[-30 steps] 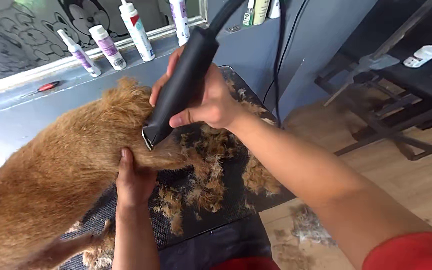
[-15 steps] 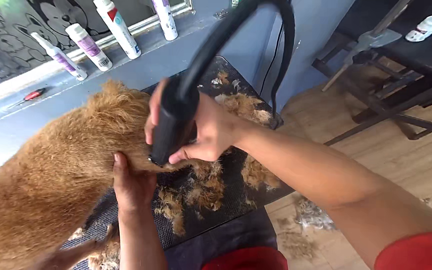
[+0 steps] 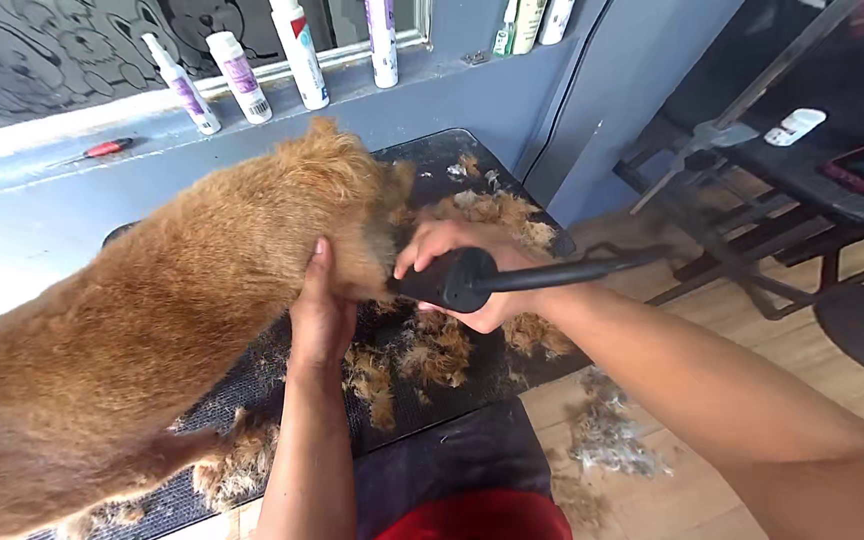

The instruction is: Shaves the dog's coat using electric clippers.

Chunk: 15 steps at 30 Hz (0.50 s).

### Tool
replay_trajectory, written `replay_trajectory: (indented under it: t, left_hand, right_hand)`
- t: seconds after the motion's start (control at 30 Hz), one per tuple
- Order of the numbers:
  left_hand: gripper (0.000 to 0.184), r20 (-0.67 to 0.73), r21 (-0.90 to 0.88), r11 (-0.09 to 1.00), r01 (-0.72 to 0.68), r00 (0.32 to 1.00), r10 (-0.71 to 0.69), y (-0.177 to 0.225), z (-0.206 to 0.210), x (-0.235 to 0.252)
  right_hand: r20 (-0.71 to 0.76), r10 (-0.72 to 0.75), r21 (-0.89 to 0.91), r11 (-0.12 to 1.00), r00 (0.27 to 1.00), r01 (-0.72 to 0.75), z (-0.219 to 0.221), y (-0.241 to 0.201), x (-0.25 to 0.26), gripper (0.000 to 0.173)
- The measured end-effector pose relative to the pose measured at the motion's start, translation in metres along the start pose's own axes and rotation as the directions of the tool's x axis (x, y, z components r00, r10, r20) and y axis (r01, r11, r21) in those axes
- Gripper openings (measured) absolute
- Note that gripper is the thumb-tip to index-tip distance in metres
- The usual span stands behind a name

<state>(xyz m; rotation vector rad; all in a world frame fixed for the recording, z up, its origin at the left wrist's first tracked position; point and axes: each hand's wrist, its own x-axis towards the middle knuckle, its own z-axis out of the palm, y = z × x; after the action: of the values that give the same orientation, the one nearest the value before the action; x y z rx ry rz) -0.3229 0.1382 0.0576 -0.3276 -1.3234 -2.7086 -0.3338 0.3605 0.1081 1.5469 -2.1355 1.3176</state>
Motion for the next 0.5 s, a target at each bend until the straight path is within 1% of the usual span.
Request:
replay_trajectory:
  t: [0.03,0.07,0.1,0.17,0.23,0.27,0.33,0.4,0.5]
  left_hand:
    - [0.045,0.018,-0.001,1.000,0.008,1.000,-0.008,0.001,-0.001,-0.001]
    - [0.047,0.055,-0.021,1.000,0.013,0.998,-0.011,0.000,-0.005,0.000]
    - [0.049,0.118,-0.070,0.997,0.015,0.993,-0.007,-0.003,-0.012,0.001]
    - [0.047,0.295,-0.219,0.975,0.042,0.955,0.025,-0.016,-0.035,0.008]
    - [0.047,0.427,-0.333,0.938,0.093,0.902,0.062,-0.030,-0.053,0.021]
    - [0.046,0.444,-0.365,0.925,0.102,0.893,0.077,-0.033,-0.052,0.027]
    - [0.041,0.421,-0.373,0.924,0.080,0.902,0.091,-0.030,-0.037,0.032]
    - [0.040,0.382,-0.307,0.950,0.059,0.922,0.066,-0.022,-0.021,0.034]
    - [0.048,0.332,-0.132,0.986,0.102,0.942,-0.053,-0.010,-0.009,0.033]
  right_hand:
    - [0.042,0.079,-0.089,0.993,0.996,-0.075,-0.002,-0.003,-0.004,0.042]
    - [0.047,0.138,-0.138,0.982,0.989,-0.131,-0.005,-0.006,-0.007,0.046]
    - [0.010,0.148,-0.122,0.982,0.989,-0.146,-0.009,-0.008,-0.009,0.051]
    - [-0.119,0.087,0.010,0.996,0.989,-0.086,-0.015,-0.016,-0.009,0.057]
    - [-0.210,0.014,0.057,0.998,0.978,-0.002,-0.015,-0.028,-0.002,0.061]
    - [-0.223,-0.022,0.048,0.998,0.975,0.034,-0.011,-0.033,0.003,0.061]
    - [-0.220,-0.094,-0.019,0.996,0.971,0.092,0.001,-0.040,0.011,0.060]
    - [-0.225,-0.182,-0.113,0.981,0.957,0.160,0.015,-0.041,0.014,0.057]
    - [-0.206,-0.341,-0.260,0.923,0.917,0.285,0.028,-0.030,0.013,0.058]
